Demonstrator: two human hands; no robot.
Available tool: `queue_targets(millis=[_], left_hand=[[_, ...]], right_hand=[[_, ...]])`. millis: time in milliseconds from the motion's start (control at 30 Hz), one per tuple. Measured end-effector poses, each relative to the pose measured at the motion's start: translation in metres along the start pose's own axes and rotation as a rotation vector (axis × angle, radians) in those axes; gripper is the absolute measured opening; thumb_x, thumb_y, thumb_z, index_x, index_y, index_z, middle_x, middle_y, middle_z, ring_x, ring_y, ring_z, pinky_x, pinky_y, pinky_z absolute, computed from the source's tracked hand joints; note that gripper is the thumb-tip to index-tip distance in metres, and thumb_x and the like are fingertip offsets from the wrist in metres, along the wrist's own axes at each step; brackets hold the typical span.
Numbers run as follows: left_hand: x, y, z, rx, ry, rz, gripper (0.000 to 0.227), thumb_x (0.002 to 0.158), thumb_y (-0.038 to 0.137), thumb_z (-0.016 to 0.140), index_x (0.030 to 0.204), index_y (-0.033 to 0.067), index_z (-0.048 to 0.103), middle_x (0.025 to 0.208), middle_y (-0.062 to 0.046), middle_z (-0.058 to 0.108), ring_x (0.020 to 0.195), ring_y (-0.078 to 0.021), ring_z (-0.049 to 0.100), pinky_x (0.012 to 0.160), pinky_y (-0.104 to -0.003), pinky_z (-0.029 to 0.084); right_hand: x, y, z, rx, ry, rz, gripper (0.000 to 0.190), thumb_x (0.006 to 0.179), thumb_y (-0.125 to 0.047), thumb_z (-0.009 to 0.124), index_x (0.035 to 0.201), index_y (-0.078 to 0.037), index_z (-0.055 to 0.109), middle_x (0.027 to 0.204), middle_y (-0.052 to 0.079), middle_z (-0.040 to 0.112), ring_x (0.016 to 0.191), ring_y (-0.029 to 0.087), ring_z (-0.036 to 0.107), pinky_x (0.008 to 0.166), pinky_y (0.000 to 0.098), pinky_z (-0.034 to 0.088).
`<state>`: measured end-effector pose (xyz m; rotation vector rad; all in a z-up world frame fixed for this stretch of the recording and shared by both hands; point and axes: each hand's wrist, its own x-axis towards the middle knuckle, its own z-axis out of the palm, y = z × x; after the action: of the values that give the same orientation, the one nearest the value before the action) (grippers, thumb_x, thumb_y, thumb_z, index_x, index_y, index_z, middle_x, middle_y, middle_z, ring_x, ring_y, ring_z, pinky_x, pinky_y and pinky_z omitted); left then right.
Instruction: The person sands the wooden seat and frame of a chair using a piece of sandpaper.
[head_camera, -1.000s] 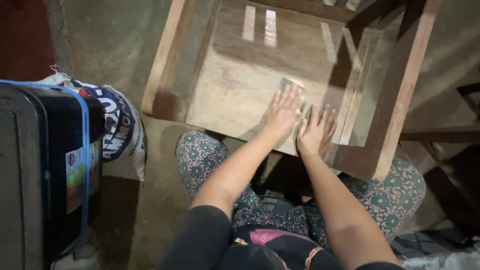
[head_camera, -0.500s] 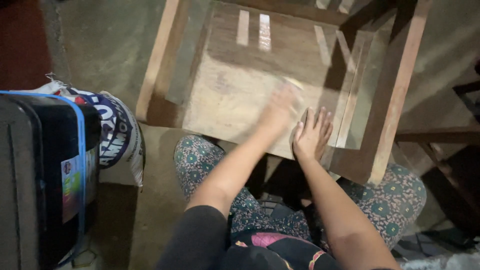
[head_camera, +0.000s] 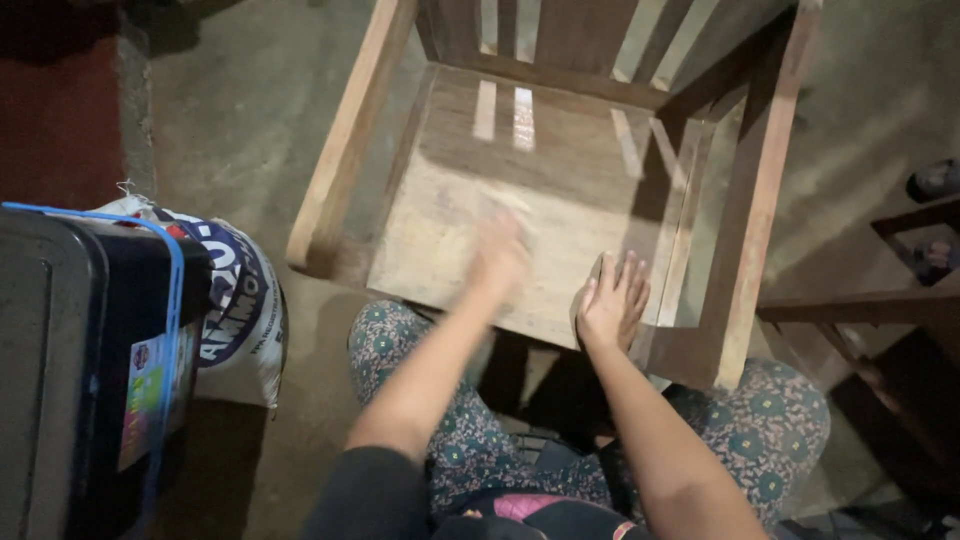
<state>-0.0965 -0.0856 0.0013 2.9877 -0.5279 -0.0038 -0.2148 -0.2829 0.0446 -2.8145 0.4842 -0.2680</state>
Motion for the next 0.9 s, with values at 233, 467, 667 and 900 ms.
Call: queue_targets(millis=[233, 467, 667, 900], left_hand=[[-0.007, -0.045, -0.075, -0.428, -0.320, -0.435, 0.034, 0.107, 0.043, 0.042, 0.132, 0.0494, 0.064, 0.150, 0.017, 0.054, 0.147, -0.0086, 0.045, 0.125, -0.037, 0.034], [0.031, -0.022, -0.057, -0.302, -0.034, -0.412, 0.055, 0.111, 0.015, 0.042, 0.161, -0.0070, 0.035, 0.166, -0.034, 0.032, 0.158, -0.0481, 0.025, 0.131, -0.063, 0.011], [0.008, 0.099, 0.027, -0.232, 0.407, 0.342, 0.060, 0.093, 0.020, 0.048, 0.151, 0.0083, 0.058, 0.160, -0.016, 0.054, 0.152, -0.0311, 0.047, 0.128, -0.050, 0.034], [0.092, -0.122, 0.005, -0.408, -0.062, -0.470, 0.057, 0.106, 0.023, 0.058, 0.160, 0.0171, 0.044, 0.171, -0.010, 0.030, 0.160, -0.0257, 0.024, 0.130, -0.049, 0.020]], right_hand=[[0.000, 0.005, 0.006, -0.029, -0.010, -0.009, 0.052, 0.108, -0.032, 0.046, 0.159, -0.019, 0.045, 0.170, 0.020, 0.034, 0.159, 0.043, 0.028, 0.126, 0.0591, 0.025], [0.003, 0.000, 0.003, -0.026, -0.027, 0.017, 0.052, 0.109, -0.032, 0.043, 0.159, -0.020, 0.044, 0.171, 0.018, 0.033, 0.160, 0.043, 0.026, 0.128, 0.0591, 0.023], [0.000, 0.007, 0.009, -0.065, -0.053, 0.014, 0.070, 0.098, -0.025, 0.058, 0.164, -0.016, 0.038, 0.173, 0.018, 0.029, 0.159, 0.043, 0.025, 0.128, 0.0581, 0.025], [0.003, 0.000, -0.001, -0.014, -0.058, 0.028, 0.057, 0.107, -0.029, 0.048, 0.162, -0.015, 0.040, 0.171, 0.019, 0.030, 0.159, 0.044, 0.024, 0.126, 0.0596, 0.024]])
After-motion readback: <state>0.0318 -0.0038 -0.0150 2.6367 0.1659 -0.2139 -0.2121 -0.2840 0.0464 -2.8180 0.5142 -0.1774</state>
